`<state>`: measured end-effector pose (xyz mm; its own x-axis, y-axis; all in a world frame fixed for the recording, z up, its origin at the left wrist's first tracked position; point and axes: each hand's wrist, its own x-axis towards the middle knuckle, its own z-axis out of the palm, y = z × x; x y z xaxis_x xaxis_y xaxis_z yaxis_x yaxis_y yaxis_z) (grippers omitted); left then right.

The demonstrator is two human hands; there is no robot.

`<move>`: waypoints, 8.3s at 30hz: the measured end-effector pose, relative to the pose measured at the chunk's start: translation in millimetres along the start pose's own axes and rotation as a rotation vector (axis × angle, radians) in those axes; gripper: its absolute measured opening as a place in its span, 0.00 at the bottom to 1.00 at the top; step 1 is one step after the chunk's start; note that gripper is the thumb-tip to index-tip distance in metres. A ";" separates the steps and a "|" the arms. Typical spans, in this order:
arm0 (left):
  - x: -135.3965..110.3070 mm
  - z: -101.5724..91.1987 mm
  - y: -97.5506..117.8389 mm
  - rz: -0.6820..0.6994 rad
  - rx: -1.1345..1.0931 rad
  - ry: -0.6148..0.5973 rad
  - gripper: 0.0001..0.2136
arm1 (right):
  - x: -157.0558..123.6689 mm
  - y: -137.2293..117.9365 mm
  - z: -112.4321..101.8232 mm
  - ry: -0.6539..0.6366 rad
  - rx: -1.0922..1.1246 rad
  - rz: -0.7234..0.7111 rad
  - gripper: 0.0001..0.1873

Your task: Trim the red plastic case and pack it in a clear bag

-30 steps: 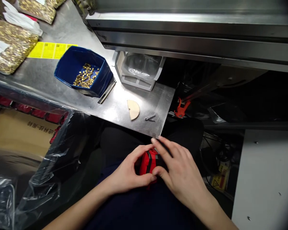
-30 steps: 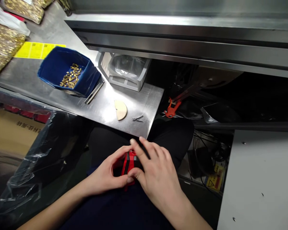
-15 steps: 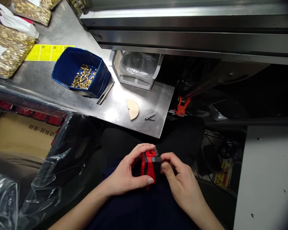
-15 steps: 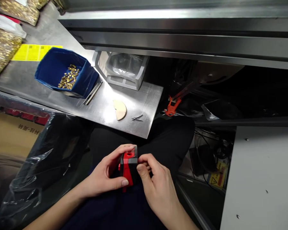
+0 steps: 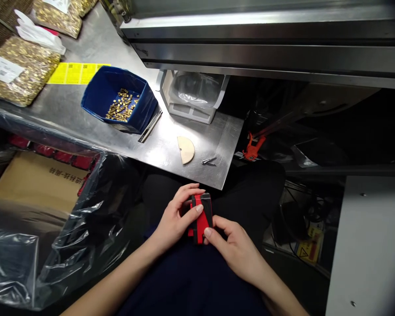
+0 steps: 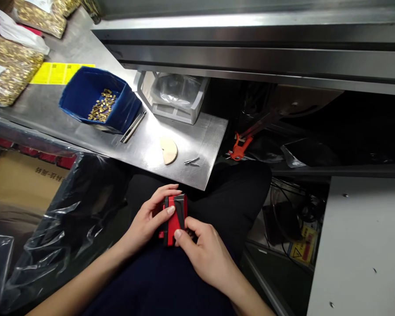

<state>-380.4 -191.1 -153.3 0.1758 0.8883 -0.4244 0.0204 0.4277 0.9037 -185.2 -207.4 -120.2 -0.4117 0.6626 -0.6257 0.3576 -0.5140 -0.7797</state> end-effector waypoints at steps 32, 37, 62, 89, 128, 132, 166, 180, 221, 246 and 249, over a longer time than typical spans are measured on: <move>6.7 -0.3 0.3 0.084 -0.034 -0.011 0.09 | 27.6 -0.9 -8.1 -0.016 0.086 -0.142 0.16; 10.8 -13.3 -2.1 0.022 -0.226 0.095 0.18 | 31.7 2.8 -14.0 -0.090 0.649 -0.073 0.13; -28.1 -76.6 -9.7 0.063 -1.018 -0.180 0.32 | 128.4 -53.5 0.9 0.395 -0.618 -0.170 0.12; -40.9 -13.6 19.1 -0.671 -0.632 0.069 0.23 | -13.1 -32.8 7.4 -0.243 -0.991 -0.655 0.08; -46.0 -12.4 12.8 -0.793 -0.674 0.071 0.20 | 2.7 -45.8 -0.2 -0.351 -1.047 -0.442 0.12; -46.4 -13.1 12.9 -0.764 -0.657 0.074 0.19 | 4.6 -49.2 -1.5 -0.367 -1.043 -0.441 0.13; -45.9 -16.4 6.7 -0.762 -0.642 0.079 0.19 | 9.3 -62.8 -1.2 -0.388 -0.993 -0.272 0.17; -47.3 -18.9 8.3 -0.711 -0.622 0.044 0.21 | 8.5 -69.0 -0.9 -0.403 -0.911 -0.202 0.13; -43.5 -17.0 10.3 -0.822 -0.713 0.149 0.20 | 9.3 -58.8 -4.8 -0.306 -0.975 -0.255 0.12; -40.8 -17.0 14.4 -0.866 -0.709 0.126 0.23 | 14.2 -58.0 3.0 -0.359 -1.037 -0.384 0.13; -39.5 -16.2 15.0 -0.865 -0.675 0.149 0.23 | 15.9 -60.4 5.7 -0.334 -1.069 -0.359 0.13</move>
<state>-403.0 -217.0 -124.0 0.2402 0.2371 -0.9413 -0.4698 0.8770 0.1011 -218.2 -168.9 -83.3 -0.7744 0.4194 -0.4737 0.6325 0.4968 -0.5942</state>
